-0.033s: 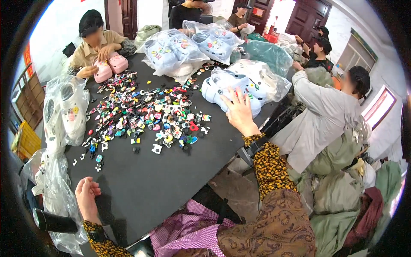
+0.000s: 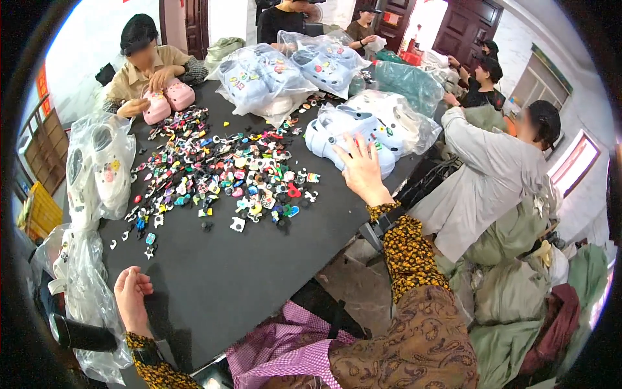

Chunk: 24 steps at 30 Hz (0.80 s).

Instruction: Attaching decorative charms to the holes of plastic clogs.

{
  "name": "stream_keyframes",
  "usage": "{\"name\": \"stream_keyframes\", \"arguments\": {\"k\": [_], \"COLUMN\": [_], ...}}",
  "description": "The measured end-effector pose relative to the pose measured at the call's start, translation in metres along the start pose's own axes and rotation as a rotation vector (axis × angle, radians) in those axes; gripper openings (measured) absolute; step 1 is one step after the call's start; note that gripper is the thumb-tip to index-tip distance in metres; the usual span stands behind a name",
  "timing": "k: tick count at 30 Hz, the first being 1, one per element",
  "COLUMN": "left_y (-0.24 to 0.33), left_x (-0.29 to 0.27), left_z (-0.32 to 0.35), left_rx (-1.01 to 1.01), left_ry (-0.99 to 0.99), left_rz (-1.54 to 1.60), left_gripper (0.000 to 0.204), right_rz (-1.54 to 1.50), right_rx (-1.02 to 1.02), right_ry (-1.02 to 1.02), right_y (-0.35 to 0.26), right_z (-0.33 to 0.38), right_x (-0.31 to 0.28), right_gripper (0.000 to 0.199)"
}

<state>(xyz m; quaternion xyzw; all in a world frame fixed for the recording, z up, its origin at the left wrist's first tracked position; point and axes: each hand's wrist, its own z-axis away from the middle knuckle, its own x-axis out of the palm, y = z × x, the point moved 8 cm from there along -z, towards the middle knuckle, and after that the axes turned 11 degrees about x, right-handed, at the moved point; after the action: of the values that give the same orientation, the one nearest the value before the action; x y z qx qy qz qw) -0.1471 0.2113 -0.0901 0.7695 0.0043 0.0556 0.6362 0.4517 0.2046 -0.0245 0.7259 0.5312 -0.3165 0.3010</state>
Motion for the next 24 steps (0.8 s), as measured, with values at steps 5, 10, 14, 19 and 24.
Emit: {"name": "stream_keyframes", "arguments": {"k": [5,10,14,19,24], "left_y": [0.004,0.005,0.038,0.102,0.163], "left_x": [0.003,0.004,0.025,0.116,0.248], "left_z": [0.002,0.003,0.008,0.040,0.092], "left_rx": [-0.020,-0.020,0.037,0.248,0.713], "left_ry": [0.020,0.030,0.010,-0.222,-0.712], "left_rz": [-0.003,0.006,-0.116,-0.276,-0.391], "left_gripper": [0.019,0.020,0.021,0.016,0.019], "right_rz": [-0.029,0.006,-0.001,-0.493,-0.804], "right_rx": [-0.024,-0.049,-0.020,0.163,0.060], "right_ry": [-0.031,-0.087,-0.138,-0.211,-0.104], "right_y": [-0.004,-0.004,0.004,-0.007,-0.027], "right_z": [-0.002,0.001,-0.011,-0.057,-0.087], "right_x": [0.001,-0.003,-0.010,-0.022,-0.009], "right_gripper": [0.069,0.068,0.061,0.044,0.040]}}
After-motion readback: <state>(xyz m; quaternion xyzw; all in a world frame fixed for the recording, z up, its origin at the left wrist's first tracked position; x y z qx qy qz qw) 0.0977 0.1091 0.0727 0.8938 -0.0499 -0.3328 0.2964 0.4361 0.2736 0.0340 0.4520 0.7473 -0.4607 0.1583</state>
